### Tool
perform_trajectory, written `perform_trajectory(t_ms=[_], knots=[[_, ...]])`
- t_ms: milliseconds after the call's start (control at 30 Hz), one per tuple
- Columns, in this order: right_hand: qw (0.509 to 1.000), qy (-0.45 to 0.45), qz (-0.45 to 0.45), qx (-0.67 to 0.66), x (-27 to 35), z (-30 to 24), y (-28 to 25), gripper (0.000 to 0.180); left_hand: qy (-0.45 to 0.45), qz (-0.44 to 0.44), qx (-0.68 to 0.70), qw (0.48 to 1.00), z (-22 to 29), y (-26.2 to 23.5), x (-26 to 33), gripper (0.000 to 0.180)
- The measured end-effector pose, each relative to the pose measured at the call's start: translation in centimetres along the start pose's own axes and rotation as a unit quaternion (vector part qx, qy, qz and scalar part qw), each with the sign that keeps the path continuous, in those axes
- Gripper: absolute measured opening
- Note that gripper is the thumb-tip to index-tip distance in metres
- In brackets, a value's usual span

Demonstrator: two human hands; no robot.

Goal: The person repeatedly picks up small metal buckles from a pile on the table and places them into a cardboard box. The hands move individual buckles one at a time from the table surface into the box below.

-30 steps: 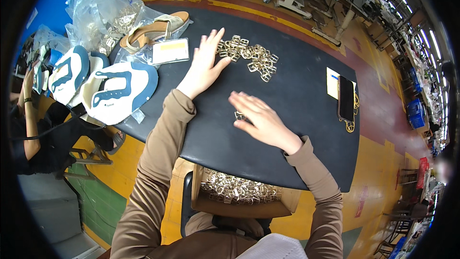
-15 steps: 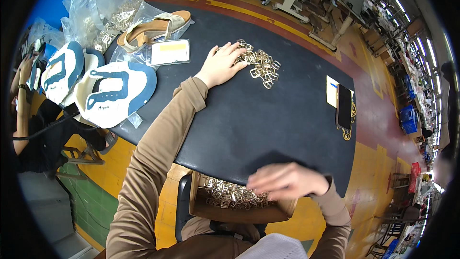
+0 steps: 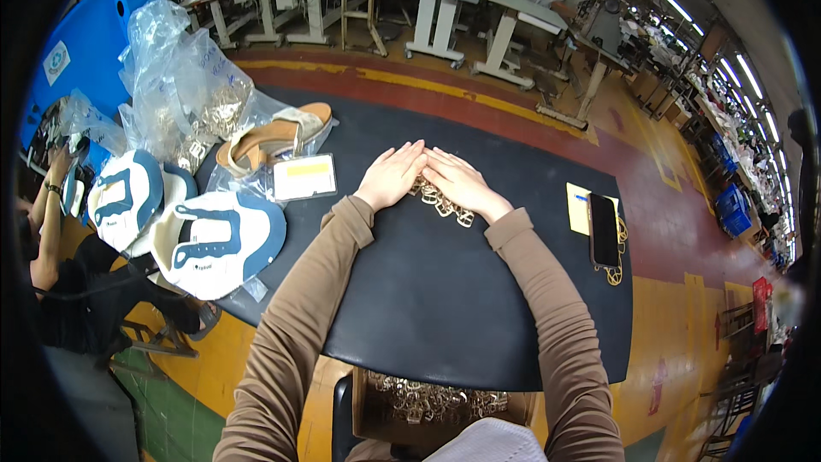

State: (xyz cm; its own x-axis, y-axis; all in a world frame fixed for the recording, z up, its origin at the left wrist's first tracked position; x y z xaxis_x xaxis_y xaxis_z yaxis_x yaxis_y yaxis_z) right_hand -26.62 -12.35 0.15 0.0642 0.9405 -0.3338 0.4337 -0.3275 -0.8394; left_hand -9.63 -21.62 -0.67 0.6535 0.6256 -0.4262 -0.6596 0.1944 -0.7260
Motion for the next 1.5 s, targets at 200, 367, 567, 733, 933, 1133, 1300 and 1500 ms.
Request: perform_trajectory(t_ms=[200, 367, 567, 733, 933, 1133, 1300, 1500], knots=[[0.996, -0.05, 0.036, -0.07, 8.3, -2.1, -3.7, 0.056, 0.057, 0.005, 0.031, 0.998, 5.5, 0.6, 5.9, 0.074], [0.997, -0.06, 0.053, 0.013, 16.1, -4.6, -6.1, 0.058, 0.146, -0.002, -0.036, 0.989, 10.6, 1.1, 10.8, 0.076], [0.989, -0.106, 0.003, 0.106, 24.4, -7.2, -8.3, 0.064, 0.226, -0.029, -0.038, 0.973, 14.6, 0.8, 17.1, 0.076], [0.99, -0.103, -0.062, 0.072, 28.6, -7.2, -10.9, 0.061, 0.213, -0.033, -0.097, 0.972, 13.8, -1.0, 18.1, 0.065], [0.995, 0.049, 0.047, 0.07, 31.2, -6.4, -13.1, 0.055, 0.133, 0.027, -0.164, 0.977, 14.5, -2.3, 16.7, 0.063], [0.999, 0.04, -0.025, -0.015, 33.5, -7.5, -13.3, 0.047, 0.19, -0.139, 0.012, 0.972, 20.9, -0.8, 21.8, 0.062], [0.984, 0.157, 0.041, -0.067, 34.1, -6.1, -14.5, 0.039, 0.149, -0.118, 0.062, 0.98, 20.9, -0.6, 21.9, 0.032], [0.995, 0.085, 0.046, -0.016, 34.7, -8.0, -13.1, 0.046, 0.095, -0.075, 0.058, 0.991, 19.9, -2.1, 21.7, 0.036]])
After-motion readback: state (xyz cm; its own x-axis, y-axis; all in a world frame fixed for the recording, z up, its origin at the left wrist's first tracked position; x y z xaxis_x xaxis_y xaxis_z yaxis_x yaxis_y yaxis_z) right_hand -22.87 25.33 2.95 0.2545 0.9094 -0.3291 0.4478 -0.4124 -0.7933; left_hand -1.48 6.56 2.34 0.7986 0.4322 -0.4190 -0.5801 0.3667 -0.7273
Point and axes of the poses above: each hand's wrist, its own x-axis away from the middle knuckle, its own y-axis out of the palm, z = x × y, the point moved 2 cm from there along -x, towards the middle knuckle, and after that the axes turned 15 degrees about z, right-handed, at the moved point
